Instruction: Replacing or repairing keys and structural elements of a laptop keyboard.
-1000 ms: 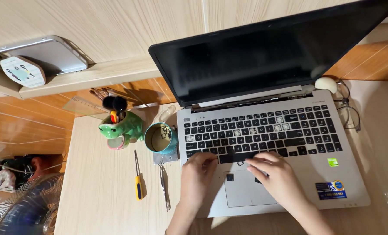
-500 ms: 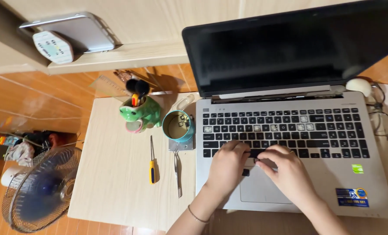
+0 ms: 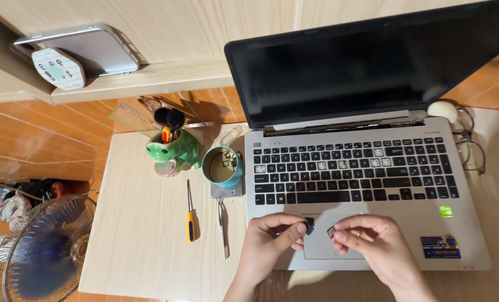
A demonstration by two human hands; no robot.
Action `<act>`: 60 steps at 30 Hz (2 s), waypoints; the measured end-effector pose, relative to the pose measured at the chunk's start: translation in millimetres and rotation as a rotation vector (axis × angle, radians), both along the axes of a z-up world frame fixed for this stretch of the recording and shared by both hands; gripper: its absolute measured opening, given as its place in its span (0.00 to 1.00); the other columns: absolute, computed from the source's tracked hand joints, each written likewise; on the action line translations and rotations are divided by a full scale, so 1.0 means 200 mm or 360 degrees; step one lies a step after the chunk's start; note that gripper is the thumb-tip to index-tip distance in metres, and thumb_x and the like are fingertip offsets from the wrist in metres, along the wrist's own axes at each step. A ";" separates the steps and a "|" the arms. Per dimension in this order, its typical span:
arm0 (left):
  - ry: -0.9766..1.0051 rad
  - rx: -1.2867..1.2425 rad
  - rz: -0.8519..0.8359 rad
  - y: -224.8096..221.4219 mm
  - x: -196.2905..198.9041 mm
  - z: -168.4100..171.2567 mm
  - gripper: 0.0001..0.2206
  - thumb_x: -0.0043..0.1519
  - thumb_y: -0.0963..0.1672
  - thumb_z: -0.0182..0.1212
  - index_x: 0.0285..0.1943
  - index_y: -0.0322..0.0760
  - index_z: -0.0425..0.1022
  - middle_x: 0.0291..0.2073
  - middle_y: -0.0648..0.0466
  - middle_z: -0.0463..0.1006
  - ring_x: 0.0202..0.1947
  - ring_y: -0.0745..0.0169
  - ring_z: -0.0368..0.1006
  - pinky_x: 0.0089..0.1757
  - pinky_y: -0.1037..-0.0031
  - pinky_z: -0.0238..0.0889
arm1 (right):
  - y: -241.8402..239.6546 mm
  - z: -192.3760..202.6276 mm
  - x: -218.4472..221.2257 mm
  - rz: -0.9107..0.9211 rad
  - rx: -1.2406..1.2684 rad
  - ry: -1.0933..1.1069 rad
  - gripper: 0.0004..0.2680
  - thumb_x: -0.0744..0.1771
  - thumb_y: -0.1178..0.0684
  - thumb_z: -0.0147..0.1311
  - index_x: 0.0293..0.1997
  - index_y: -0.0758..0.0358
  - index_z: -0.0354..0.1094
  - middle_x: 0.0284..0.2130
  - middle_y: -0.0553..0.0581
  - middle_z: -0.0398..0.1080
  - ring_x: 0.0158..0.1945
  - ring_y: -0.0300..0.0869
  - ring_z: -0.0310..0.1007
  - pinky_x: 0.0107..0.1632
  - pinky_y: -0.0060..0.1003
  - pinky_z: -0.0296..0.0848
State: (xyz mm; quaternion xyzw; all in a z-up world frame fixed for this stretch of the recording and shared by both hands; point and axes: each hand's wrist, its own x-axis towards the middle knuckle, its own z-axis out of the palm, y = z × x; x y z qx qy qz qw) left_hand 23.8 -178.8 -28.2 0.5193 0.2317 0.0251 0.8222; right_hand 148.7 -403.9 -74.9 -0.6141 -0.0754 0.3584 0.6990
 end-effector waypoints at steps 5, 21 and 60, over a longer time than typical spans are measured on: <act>0.0154 0.0490 0.0050 -0.05 0.03 0.15 0.07 0.58 0.41 0.70 0.41 0.29 0.84 0.28 0.53 0.85 0.27 0.70 0.78 0.32 0.77 0.74 | -0.06 0.09 -0.06 -0.0039 -0.0001 -0.0032 0.07 0.61 0.65 0.63 0.40 0.79 0.78 0.28 0.67 0.81 0.29 0.47 0.80 0.34 0.40 0.81; -0.0043 0.0007 -0.0058 -0.01 -0.05 0.23 0.08 0.62 0.41 0.65 0.46 0.32 0.81 0.35 0.56 0.83 0.30 0.74 0.74 0.32 0.80 0.70 | 0.19 0.23 -0.19 -0.0283 -0.0026 -0.0618 0.10 0.59 0.69 0.64 0.42 0.74 0.77 0.35 0.62 0.81 0.39 0.42 0.83 0.43 0.35 0.83; 0.0154 0.3103 -0.0534 0.93 0.33 -0.17 0.04 0.52 0.39 0.61 0.25 0.39 0.78 0.32 0.46 0.79 0.27 0.49 0.79 0.29 0.65 0.72 | 0.19 -0.05 0.12 -0.0061 -0.0327 -0.0124 0.08 0.62 0.66 0.58 0.42 0.79 0.77 0.32 0.70 0.82 0.34 0.53 0.85 0.40 0.46 0.85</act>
